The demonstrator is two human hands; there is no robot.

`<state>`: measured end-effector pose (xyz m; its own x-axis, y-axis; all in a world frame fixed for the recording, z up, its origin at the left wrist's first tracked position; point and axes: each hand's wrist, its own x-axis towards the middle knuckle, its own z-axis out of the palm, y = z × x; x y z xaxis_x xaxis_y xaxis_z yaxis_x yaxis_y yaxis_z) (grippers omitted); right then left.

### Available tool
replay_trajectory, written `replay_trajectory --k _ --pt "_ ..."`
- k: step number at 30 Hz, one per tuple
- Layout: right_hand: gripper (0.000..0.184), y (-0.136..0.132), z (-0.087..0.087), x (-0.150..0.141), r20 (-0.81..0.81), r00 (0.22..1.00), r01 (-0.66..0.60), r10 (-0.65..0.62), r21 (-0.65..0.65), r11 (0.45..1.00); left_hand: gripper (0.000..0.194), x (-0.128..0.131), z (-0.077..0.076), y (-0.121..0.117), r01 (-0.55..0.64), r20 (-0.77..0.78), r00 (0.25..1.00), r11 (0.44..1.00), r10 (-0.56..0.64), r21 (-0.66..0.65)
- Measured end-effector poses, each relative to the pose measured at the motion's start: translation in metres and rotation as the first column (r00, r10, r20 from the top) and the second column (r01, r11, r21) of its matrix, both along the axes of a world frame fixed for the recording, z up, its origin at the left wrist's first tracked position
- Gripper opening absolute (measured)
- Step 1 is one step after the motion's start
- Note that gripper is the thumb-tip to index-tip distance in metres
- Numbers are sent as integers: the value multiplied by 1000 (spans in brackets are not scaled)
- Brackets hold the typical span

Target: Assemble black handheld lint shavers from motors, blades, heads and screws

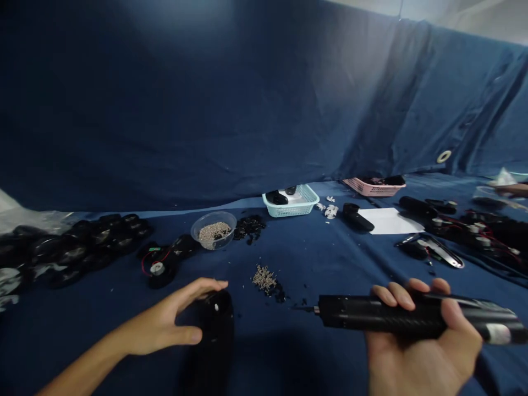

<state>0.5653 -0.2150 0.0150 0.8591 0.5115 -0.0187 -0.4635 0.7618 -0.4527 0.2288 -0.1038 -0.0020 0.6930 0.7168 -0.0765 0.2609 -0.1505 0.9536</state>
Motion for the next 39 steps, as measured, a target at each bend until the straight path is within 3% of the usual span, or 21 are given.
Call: replay_trajectory --k 1,2,3,4,6,10,13,17,20,23,26,29,31,34,36,39 --pt "24 4 -1 2 -12 1000 5 -5 3 1000 56 9 11 3 41 -139 990 988 -20 147" --pt "24 7 -1 3 -30 999 13 -12 3 1000 49 22 20 6 99 -272 962 942 -9 320" --pt "24 10 -1 4 -51 999 20 -20 1 1000 37 38 27 8 203 -399 917 853 7 482" --pt "23 12 -1 4 -70 997 26 -26 -6 1000 29 57 31 11 267 -441 897 812 -13 519" --pt "22 14 -1 5 -88 996 33 -34 -17 999 24 98 29 18 380 -505 860 753 -73 537" --pt "20 14 -6 12 -81 995 47 -49 -28 999 15 161 7 34 603 -673 719 638 -176 478" --pt "20 14 -10 17 -102 994 43 -45 -20 999 15 179 -3 41 679 -737 644 598 -206 426" --pt "20 15 -12 20 -119 993 27 -27 0 1000 18 186 -6 40 696 -742 629 594 -232 404" --pt "21 14 -12 20 -114 993 16 -12 27 1000 13 191 -11 36 662 -709 656 647 -257 378" --pt "22 13 -13 20 -103 995 6 -2 44 999 13 189 -10 34 551 -587 762 751 -275 364" --pt "25 13 -15 21 -93 996 -11 17 59 998 14 177 1 29 337 -352 908 895 -227 292" --pt "32 13 -14 18 -98 994 -44 52 84 996 13 160 14 12 97 -66 994 992 -92 77" --pt "32 13 -10 14 -128 989 -55 69 104 993 22 150 20 -6 -28 105 994 994 39 -102" --pt "28 12 -1 5 -146 986 -60 80 141 988 24 140 20 -34 -148 257 937 938 234 -314" --pt "27 11 6 -1 -128 988 -61 82 163 985 18 137 18 -48 -177 334 878 881 343 -440" --pt "28 8 15 -9 -104 992 -57 77 182 982 12 135 16 -61 -130 434 749 754 500 -643"
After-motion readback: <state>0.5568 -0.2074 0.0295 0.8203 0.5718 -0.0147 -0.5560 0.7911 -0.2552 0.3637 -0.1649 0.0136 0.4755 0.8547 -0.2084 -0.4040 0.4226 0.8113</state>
